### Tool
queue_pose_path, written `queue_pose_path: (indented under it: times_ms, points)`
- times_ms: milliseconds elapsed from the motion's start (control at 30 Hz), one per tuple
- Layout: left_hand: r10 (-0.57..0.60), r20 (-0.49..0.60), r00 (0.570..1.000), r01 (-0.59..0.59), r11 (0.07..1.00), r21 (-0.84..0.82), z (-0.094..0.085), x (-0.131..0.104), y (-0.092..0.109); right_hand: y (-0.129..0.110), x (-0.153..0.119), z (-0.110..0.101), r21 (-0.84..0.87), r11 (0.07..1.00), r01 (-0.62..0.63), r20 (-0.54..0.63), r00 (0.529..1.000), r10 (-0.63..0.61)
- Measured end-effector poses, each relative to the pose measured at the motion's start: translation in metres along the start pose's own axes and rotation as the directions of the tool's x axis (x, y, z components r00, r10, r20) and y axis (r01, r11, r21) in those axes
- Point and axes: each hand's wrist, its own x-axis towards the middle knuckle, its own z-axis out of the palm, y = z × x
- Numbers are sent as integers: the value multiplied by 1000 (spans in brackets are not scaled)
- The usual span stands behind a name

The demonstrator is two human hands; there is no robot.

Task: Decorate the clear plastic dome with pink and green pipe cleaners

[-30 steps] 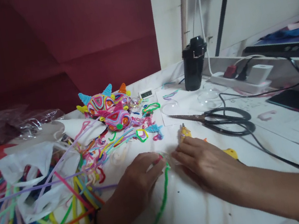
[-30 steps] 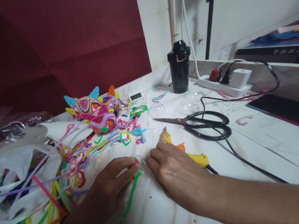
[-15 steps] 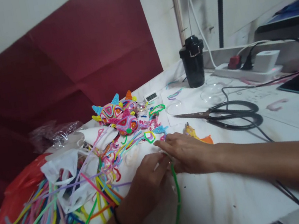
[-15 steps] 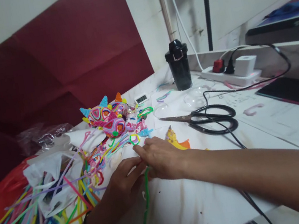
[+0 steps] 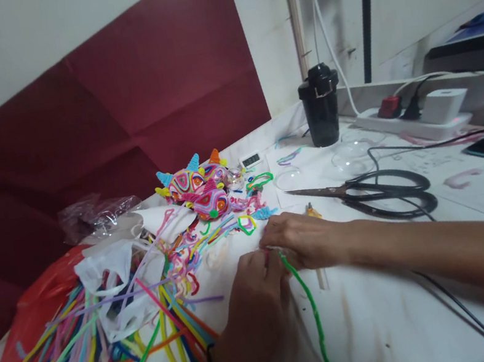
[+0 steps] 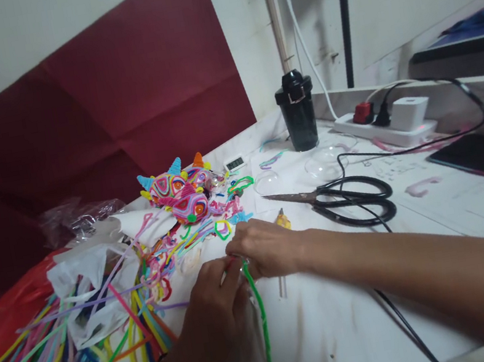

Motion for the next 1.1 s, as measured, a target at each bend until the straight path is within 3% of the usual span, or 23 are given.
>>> queue_pose_path:
  times_ms: [233, 433, 567, 733, 1100]
  points:
    - [16, 25, 1000, -16, 1000, -20, -2, -1, -3, -16, -10, 6, -33, 996, -88, -101, 991, 84]
    - [47, 71, 996, -40, 994, -100, -9, -2, -12, -18, -10, 8, -63, 990, -126, -100, 988, 120]
    - [6, 104, 995, 16, 979, -201, -13, 0, -29, -19, -9, 8, -83, 987, -135, -93, 988, 127]
    - [53, 159, 986, -8, 964, -267, -14, 12, -49, -22, -11, 8, -110, 982, -157, -93, 985, 147]
    - [142, 115, 983, -94, 932, -350, -7, 19, -59, -26, -12, 7, -137, 975, -174, -57, 984, 168]
